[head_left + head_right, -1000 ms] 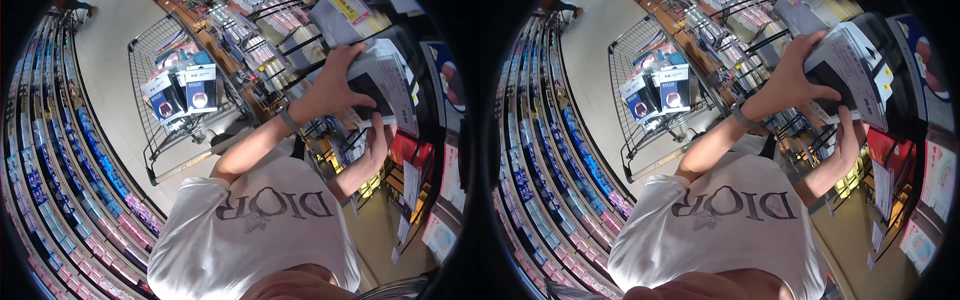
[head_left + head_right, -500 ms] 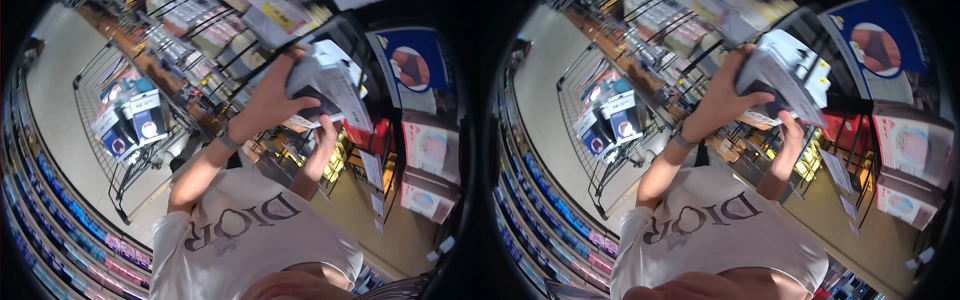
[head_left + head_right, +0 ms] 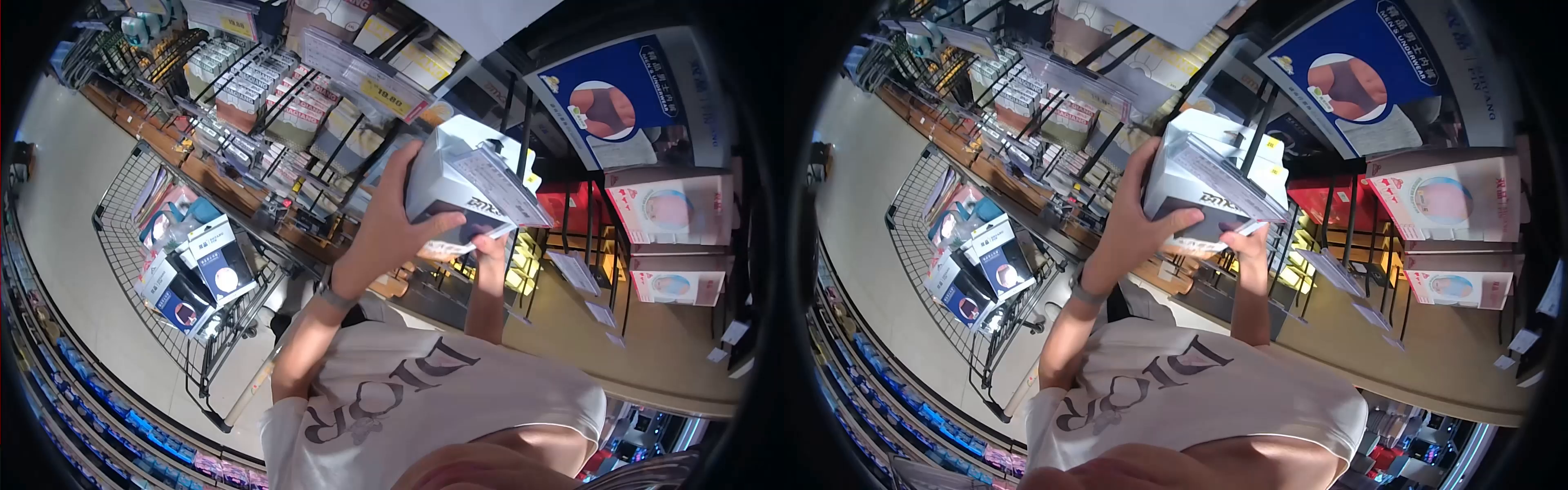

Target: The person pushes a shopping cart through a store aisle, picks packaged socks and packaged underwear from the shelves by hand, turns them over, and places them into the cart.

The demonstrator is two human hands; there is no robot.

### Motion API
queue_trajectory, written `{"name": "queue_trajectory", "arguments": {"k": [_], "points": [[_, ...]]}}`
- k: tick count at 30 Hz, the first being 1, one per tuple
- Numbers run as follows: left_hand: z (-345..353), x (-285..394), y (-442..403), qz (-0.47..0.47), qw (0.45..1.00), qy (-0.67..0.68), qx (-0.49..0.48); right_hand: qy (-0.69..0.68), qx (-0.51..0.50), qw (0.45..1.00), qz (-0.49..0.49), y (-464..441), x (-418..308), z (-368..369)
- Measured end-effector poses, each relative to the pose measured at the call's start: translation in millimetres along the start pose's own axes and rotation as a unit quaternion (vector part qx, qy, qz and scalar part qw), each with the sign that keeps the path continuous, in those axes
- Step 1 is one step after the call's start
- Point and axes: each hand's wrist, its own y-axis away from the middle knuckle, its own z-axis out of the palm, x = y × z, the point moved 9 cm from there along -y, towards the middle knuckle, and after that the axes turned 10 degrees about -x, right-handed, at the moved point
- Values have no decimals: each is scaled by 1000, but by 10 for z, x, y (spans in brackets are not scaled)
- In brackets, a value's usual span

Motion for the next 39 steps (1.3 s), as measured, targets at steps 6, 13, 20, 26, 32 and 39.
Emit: {"name": "queue_trajectory", "arguments": {"k": [6,13,20,26,32,39], "points": [[3,237,145,-11,999,-29,-17,-50,14,999,11,253,9,327],[-3,291,311,-7,999,-35,-24,-26,55,996,66,521,0,386],[-227,-62,426,-70,981,175,-47,15,-34,998,-53,500,-434,1053],[-185,-518,617,-80,929,359,-38,48,-147,988,21,516,-715,1447],[-296,23,932,57,768,638,-21,404,-285,869,-23,327,-776,2344],[-872,-9,1179,139,647,748,-54,99,-352,909,199,492,252,2576]]}}
